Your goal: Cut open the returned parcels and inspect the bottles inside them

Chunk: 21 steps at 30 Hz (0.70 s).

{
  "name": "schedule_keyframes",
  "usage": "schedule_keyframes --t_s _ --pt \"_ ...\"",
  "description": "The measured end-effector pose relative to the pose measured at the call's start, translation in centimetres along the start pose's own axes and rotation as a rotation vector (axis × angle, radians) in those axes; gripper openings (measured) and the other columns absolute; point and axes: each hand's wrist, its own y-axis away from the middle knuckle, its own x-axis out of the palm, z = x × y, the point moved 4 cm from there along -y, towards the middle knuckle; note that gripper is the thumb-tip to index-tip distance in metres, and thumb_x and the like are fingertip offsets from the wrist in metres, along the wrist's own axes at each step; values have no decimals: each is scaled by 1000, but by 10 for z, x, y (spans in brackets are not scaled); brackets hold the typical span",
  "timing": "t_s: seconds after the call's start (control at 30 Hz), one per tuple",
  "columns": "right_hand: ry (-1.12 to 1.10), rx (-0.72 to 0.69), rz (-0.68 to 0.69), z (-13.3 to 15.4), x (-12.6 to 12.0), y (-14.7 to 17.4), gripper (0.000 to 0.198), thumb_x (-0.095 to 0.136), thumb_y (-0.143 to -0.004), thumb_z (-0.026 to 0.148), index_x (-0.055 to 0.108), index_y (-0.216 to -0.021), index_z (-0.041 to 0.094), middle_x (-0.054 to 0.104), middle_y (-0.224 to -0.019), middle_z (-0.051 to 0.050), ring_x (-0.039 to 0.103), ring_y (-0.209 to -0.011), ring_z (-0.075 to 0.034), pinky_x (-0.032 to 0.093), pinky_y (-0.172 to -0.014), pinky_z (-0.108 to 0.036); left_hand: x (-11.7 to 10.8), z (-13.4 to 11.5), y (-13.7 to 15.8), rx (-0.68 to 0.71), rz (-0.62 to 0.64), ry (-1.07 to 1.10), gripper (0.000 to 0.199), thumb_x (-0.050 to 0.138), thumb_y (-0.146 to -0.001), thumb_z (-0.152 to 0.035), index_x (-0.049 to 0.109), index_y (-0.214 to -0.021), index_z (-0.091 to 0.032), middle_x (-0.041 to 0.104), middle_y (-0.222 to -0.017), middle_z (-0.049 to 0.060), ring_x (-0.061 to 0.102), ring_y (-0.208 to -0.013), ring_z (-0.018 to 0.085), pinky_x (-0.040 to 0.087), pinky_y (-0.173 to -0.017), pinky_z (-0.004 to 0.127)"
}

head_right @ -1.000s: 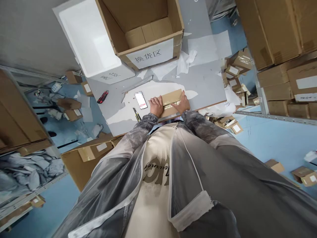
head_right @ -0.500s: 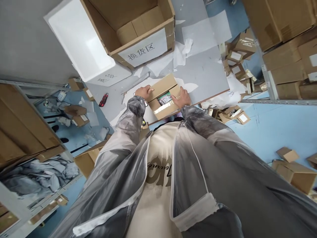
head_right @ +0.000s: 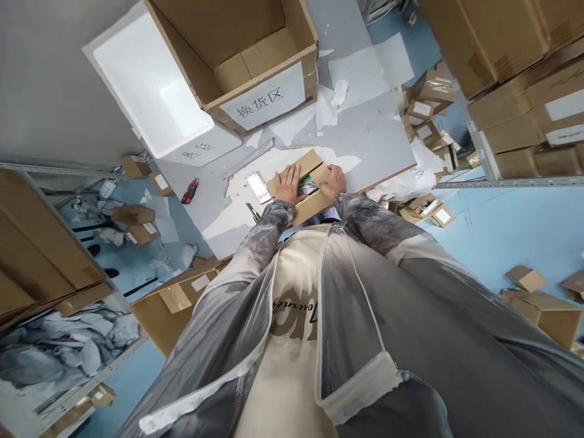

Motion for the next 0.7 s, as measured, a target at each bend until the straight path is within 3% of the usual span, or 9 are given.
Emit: schedule_keyframes --t_s 0.1,0.2,0.3,0.37,0.43,0.6,0.7 --pt "9 -17 14 4 -7 15 91 55 -100 32 53 -187 4 68 -173 -30 63 -161 -47 60 -137 -67 7 13 -10 -68 103 8 81 58 -119 -20 46 -200 -16 63 -192 28 54 -186 41 38 -154 67" --pt "-25 -86 36 3 -17 39 77 53 -104 35 74 -174 11 60 -187 -27 54 -175 -46 48 -150 -69 11 21 -17 -197 207 -27 67 50 -120 -13 64 -185 -20 84 -160 28 81 -152 40 60 -131 54" --pt "-36 -220 122 -2 -24 68 59 47 -115 45 93 -145 22 65 -185 -20 39 -189 -46 33 -159 -74 11 24 -24 -226 204 -72 65 57 -116 -11 68 -179 -21 85 -151 27 84 -143 41 61 -123 49" --pt "-17 -283 196 -8 -26 84 60 43 -119 47 96 -137 26 80 -163 -19 36 -191 -46 24 -162 -78 11 26 -29 -232 208 -69 65 66 -113 -13 69 -177 -21 85 -151 26 82 -144 42 59 -123 48" --pt "-1 -335 255 -12 -28 93 61 40 -121 45 95 -141 27 87 -140 -19 42 -186 -45 20 -163 -79 12 28 -32 -249 210 -57 66 74 -111 -16 68 -177 -20 84 -150 27 80 -145 44 58 -122 47" --pt "0 -640 237 -8 -29 91 61 70 -111 56 84 -152 14 79 -148 -27 59 -161 -53 40 -151 -84 12 28 -33 -264 213 -122 63 66 -114 -11 69 -176 -24 86 -147 24 83 -143 42 58 -117 43" --pt "52 -758 167 -6 -28 90 45 79 -110 44 83 -143 13 80 -139 -26 66 -141 -49 49 -140 -79 8 27 -33 -247 225 -146 64 67 -115 -13 69 -177 -27 86 -147 23 83 -143 41 59 -116 42"
